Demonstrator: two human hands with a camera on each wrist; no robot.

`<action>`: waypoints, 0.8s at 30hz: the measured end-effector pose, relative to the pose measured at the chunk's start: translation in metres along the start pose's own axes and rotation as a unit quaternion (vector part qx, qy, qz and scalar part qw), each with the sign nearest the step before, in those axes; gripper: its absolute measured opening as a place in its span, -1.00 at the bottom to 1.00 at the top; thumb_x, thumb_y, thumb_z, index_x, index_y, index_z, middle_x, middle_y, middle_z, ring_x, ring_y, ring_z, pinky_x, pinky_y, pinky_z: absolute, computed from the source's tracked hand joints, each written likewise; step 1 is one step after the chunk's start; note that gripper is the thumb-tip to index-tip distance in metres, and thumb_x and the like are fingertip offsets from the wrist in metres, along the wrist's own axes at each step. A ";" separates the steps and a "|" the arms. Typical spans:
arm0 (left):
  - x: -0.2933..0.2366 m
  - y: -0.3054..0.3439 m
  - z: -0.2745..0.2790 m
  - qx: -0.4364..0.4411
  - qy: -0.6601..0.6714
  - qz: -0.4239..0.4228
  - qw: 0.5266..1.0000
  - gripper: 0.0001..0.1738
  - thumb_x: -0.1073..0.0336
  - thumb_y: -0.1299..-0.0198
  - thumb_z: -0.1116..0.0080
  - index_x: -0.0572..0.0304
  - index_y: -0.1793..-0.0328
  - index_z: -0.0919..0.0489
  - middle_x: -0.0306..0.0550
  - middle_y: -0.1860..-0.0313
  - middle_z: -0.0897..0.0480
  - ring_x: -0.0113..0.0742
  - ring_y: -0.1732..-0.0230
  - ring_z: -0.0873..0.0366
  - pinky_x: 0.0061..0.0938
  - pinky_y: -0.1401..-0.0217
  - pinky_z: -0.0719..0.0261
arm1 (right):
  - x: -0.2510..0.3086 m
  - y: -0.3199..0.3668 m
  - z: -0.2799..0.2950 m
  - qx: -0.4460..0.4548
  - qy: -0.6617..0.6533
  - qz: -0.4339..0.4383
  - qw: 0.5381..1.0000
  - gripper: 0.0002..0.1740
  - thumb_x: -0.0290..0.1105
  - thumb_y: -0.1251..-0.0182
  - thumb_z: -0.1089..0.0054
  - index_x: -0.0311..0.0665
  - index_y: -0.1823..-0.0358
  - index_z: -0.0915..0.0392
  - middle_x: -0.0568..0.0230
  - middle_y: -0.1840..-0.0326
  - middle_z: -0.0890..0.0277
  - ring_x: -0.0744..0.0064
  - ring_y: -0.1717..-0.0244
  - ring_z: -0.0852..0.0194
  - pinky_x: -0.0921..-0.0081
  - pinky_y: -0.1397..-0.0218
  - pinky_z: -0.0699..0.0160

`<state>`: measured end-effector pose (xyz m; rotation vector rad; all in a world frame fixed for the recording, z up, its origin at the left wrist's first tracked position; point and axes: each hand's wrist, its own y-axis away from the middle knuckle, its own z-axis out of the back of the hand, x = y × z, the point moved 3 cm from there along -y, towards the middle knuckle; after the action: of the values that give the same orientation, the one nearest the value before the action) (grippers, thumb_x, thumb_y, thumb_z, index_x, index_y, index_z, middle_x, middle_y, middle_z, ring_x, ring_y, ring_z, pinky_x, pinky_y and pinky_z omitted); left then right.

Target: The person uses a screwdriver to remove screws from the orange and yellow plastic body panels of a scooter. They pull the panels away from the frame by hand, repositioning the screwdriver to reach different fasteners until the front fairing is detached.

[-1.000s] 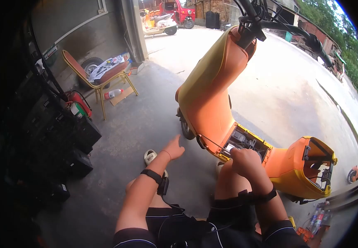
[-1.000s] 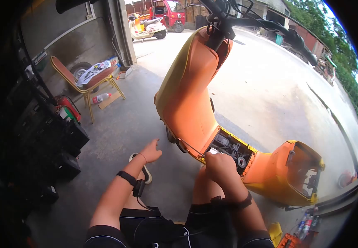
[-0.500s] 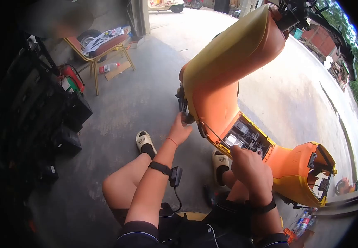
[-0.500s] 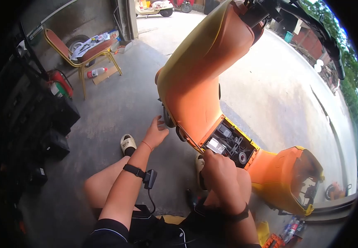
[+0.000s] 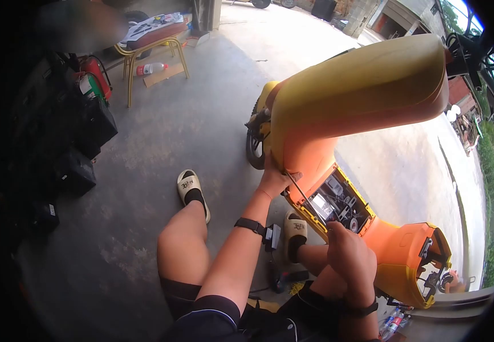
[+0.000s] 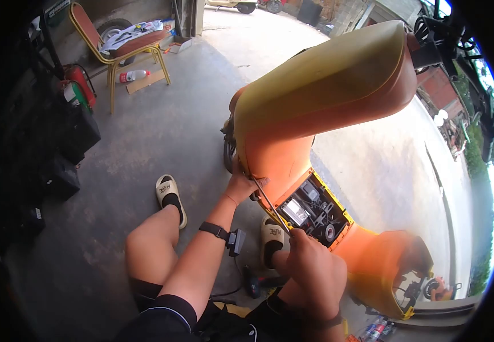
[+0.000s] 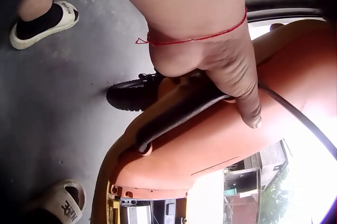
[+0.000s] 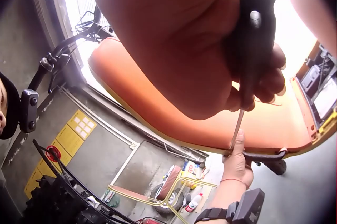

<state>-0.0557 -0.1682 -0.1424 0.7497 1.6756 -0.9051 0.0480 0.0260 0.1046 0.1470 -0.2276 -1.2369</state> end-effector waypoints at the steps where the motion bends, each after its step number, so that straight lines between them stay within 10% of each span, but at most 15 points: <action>1: 0.003 -0.003 0.000 -0.005 -0.003 -0.016 1.000 0.33 0.21 0.14 -0.64 0.26 -0.57 0.16 0.12 -0.47 -0.19 -0.11 -0.48 -0.23 -0.30 -0.49 -0.34 | -0.006 -0.003 -0.005 0.000 0.005 0.001 1.000 -0.76 -0.29 -0.44 0.01 -0.11 -0.01 -0.59 0.00 0.21 -0.68 -0.06 0.10 -0.65 0.10 0.10 -0.59; 11: 0.001 -0.003 0.001 -0.045 -0.040 -0.028 0.998 0.21 0.24 0.23 -0.67 0.26 -0.48 -0.04 0.12 -0.37 -0.28 -0.04 -0.39 -0.31 -0.27 -0.45 -0.36 | -0.077 -0.028 -0.037 0.031 -0.148 0.083 0.985 -0.60 -0.16 -0.36 -0.32 -0.34 -0.01 -0.59 -0.01 0.31 -0.68 0.03 0.28 -0.69 0.25 0.25 -0.60; 13: -0.003 -0.002 0.001 -0.044 -0.034 -0.018 0.998 0.18 0.26 0.23 -0.66 0.26 -0.47 -0.08 0.12 -0.35 -0.32 -0.03 -0.38 -0.33 -0.27 -0.44 -0.36 | -0.087 -0.030 -0.045 0.105 -0.333 -0.033 0.936 -0.67 -0.23 -0.44 -0.25 -0.35 -0.03 -0.54 0.26 0.50 -0.54 0.49 0.55 -0.53 0.51 0.46 -0.50; 16: 0.000 -0.002 0.000 -0.048 -0.032 -0.026 0.998 0.16 0.27 0.22 -0.66 0.26 -0.46 -0.11 0.11 -0.33 -0.36 -0.03 -0.37 -0.35 -0.28 -0.43 -0.37 | -0.082 -0.028 -0.038 0.071 -0.456 -0.084 0.883 -0.72 -0.21 -0.50 -0.17 -0.32 0.04 -0.51 0.39 0.57 -0.41 0.62 0.65 -0.40 0.66 0.60 -0.34; 24: -0.009 0.005 0.001 -0.061 -0.006 0.001 0.998 0.15 0.27 0.22 -0.65 0.23 -0.48 -0.12 0.10 -0.34 -0.42 -0.05 -0.35 -0.41 -0.29 -0.41 -0.41 | -0.063 -0.056 -0.040 -0.017 -0.687 -0.080 0.722 -0.82 -0.31 -0.48 -0.14 -0.27 0.19 -0.43 0.35 0.52 -0.37 0.57 0.63 -0.35 0.58 0.55 -0.41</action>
<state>-0.0492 -0.1665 -0.1352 0.6625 1.7033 -0.7960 -0.0129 0.0665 0.0467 -0.8654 -1.5113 -1.3043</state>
